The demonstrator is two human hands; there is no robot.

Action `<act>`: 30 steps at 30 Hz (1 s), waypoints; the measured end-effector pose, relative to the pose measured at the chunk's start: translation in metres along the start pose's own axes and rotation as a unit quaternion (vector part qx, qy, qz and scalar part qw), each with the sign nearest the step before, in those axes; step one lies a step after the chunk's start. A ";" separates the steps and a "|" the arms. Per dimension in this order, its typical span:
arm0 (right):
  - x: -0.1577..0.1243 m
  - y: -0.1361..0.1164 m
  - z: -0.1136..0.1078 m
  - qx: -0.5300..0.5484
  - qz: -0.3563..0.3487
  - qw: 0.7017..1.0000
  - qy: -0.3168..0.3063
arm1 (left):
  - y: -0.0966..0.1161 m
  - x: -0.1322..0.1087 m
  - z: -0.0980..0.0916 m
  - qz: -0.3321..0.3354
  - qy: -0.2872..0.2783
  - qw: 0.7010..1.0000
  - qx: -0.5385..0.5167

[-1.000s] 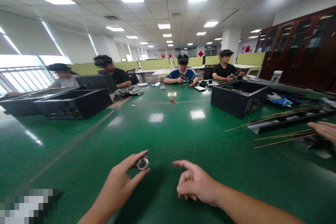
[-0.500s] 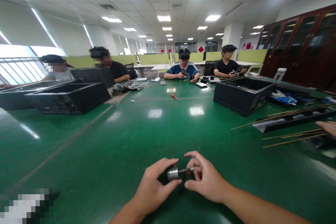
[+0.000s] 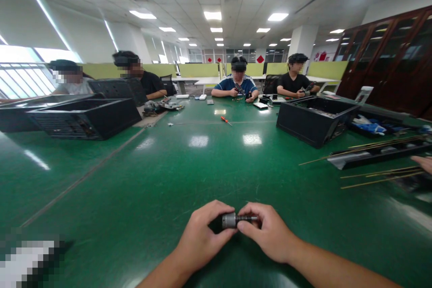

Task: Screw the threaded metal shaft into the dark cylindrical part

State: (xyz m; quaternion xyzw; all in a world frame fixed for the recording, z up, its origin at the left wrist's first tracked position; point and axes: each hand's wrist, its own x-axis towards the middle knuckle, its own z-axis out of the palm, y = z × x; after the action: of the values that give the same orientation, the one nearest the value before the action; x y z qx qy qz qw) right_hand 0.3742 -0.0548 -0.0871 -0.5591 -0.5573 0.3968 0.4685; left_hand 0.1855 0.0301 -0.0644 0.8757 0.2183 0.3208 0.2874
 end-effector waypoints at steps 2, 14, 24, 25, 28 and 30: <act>0.000 0.000 0.000 0.001 -0.006 1.000 0.001 | 0.000 0.000 0.000 0.002 0.000 1.000 -0.003; 0.001 0.003 0.001 0.029 -0.002 1.000 0.003 | 0.002 0.001 -0.002 0.003 0.006 1.000 0.018; 0.001 0.004 0.002 0.053 0.006 0.999 0.001 | -0.001 -0.001 -0.003 0.009 0.014 1.000 0.027; 0.001 0.003 0.002 0.055 0.006 0.998 0.001 | -0.001 -0.001 -0.003 0.011 0.016 0.999 0.026; 0.001 0.004 0.001 0.060 0.005 0.998 0.001 | -0.002 -0.002 -0.003 0.021 0.027 0.999 0.024; 0.000 0.004 0.001 0.062 0.005 0.998 0.004 | -0.002 -0.002 -0.004 0.028 0.037 0.999 0.025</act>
State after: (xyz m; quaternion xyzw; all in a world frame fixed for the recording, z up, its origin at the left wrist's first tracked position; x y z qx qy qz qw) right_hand 0.3745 -0.0540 -0.0913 -0.5335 -0.5270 0.4308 0.5021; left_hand 0.1808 0.0319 -0.0638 0.8758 0.2124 0.3555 0.2482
